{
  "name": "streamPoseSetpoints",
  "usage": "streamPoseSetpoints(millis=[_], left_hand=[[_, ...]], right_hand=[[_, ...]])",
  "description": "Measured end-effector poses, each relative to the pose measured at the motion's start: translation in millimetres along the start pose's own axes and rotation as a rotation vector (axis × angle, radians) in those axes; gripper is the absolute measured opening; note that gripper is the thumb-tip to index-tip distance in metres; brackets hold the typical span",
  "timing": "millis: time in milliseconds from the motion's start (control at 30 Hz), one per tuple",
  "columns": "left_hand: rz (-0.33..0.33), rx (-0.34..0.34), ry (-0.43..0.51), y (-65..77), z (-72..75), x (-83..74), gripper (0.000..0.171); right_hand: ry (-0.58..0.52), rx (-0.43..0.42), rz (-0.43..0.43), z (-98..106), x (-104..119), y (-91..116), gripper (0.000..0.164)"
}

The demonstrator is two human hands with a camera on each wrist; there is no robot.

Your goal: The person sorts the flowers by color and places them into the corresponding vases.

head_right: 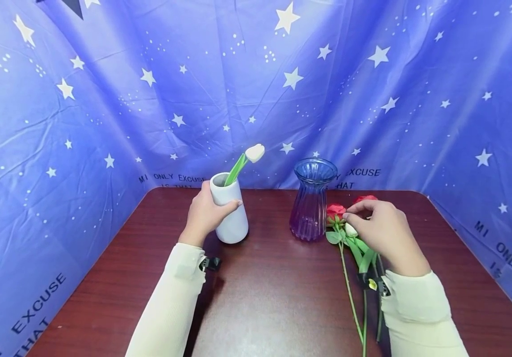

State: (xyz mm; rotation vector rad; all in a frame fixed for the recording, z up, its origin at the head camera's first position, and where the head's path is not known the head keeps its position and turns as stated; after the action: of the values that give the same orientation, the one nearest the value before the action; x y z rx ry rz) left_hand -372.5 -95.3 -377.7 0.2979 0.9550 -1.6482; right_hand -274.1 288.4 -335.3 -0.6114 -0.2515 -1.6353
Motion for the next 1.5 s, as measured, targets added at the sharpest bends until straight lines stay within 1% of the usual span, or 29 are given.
streamPoseSetpoints(millis=[200, 433, 633, 800, 933, 1200, 1367, 1500], left_hand=[[0.005, 0.001, -0.007, 0.2, -0.3, 0.4, 0.082], [0.012, 0.009, -0.011, 1.4, -1.0, 0.2, 0.082], [0.004, -0.003, -0.016, 0.5, -1.2, 1.6, 0.085], [-0.002, -0.009, -0.017, 0.1, -0.8, 2.1, 0.085], [-0.002, -0.008, -0.016, 0.2, -0.4, 2.1, 0.085], [-0.001, -0.005, -0.015, -0.1, -1.1, 1.9, 0.085], [0.001, -0.008, -0.007, -0.7, -1.2, 1.6, 0.084], [0.005, -0.003, -0.009, -0.5, -1.5, 1.6, 0.083]], right_hand=[[0.014, 0.036, -0.022, 0.6, -8.6, -2.0, 0.036], [0.046, 0.073, -0.044, 1.5, -23.7, -5.8, 0.043], [0.081, 0.106, -0.065, 3.3, -38.2, -10.7, 0.051], [0.099, 0.142, -0.082, 2.2, -49.2, -14.7, 0.054], [0.113, 0.173, -0.098, -0.5, -56.8, -17.1, 0.054], [0.117, 0.204, -0.123, -4.9, -66.4, -20.0, 0.052], [0.107, 0.252, -0.118, -12.0, -69.5, -20.4, 0.043], [0.105, 0.273, -0.117, -18.2, -72.3, -21.3, 0.039]])
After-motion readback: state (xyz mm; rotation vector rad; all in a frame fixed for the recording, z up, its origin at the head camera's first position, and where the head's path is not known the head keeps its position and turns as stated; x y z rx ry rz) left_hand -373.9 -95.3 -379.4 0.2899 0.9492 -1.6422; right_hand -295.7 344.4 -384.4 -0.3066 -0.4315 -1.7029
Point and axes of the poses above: each hand's wrist, its own y-axis away from the middle knuckle, its own z-axis out of the back of the hand, x = y × z, the point moved 3 cm from there along -y, towards the middle knuckle, and after that the axes turned 9 degrees about -z, right-handed, at the moved point
